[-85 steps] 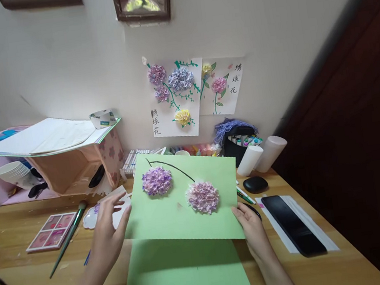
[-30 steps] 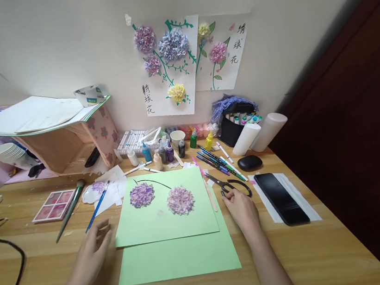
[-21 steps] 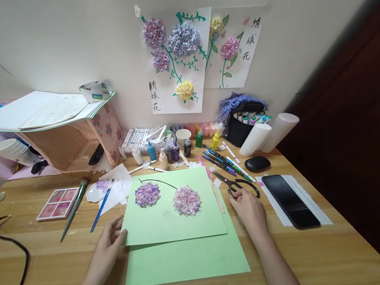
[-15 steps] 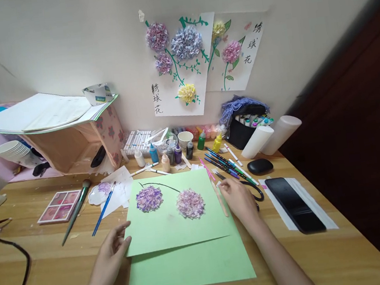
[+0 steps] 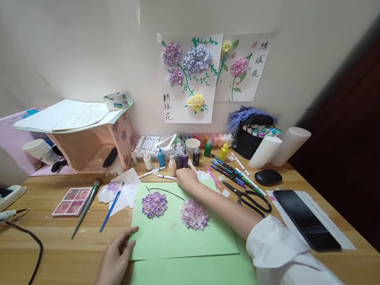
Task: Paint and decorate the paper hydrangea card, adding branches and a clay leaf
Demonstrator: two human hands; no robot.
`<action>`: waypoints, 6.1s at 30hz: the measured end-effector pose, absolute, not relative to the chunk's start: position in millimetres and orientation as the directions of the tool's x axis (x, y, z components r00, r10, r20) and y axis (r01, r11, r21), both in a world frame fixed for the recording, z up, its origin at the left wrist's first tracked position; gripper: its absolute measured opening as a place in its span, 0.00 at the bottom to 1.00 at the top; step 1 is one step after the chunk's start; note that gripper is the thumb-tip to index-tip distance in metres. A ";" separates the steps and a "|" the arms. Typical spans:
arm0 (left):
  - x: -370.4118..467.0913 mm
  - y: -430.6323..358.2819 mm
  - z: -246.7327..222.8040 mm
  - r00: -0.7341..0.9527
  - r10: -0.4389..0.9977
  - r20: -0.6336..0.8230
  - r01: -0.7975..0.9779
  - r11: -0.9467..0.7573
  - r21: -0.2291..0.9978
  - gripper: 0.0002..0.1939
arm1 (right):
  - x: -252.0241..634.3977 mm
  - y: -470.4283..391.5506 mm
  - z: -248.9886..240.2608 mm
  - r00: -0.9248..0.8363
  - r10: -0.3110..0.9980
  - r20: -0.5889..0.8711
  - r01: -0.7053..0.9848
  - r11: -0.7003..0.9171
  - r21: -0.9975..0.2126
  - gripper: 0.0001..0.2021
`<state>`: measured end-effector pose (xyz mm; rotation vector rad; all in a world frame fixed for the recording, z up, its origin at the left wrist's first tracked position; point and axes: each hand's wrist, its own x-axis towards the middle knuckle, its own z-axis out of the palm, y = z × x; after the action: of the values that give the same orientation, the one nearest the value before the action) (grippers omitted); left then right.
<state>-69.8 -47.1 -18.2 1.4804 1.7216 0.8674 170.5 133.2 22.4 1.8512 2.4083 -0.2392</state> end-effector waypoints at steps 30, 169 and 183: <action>29.2 -36.5 4.2 0.636 0.545 0.546 0.648 -0.762 0.005 0.12 | 243.1 -52.5 32.1 -0.389 0.920 -0.056 0.123 -0.008 -0.992 0.15; -1.2 -19.3 -0.2 0.769 0.638 -0.047 0.613 -0.713 0.340 0.18 | 270.6 85.0 15.0 -0.503 0.858 -0.104 0.566 0.237 -0.789 0.17; -1.7 -19.7 -1.2 0.772 0.635 -0.036 0.605 -0.716 0.348 0.18 | 273.8 86.7 11.0 -0.503 0.860 -0.082 0.551 0.247 -0.797 0.17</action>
<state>-1.7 -19.7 -1.2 2.6258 0.9502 0.1218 273.8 86.7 11.0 1.6540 2.7510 -1.4562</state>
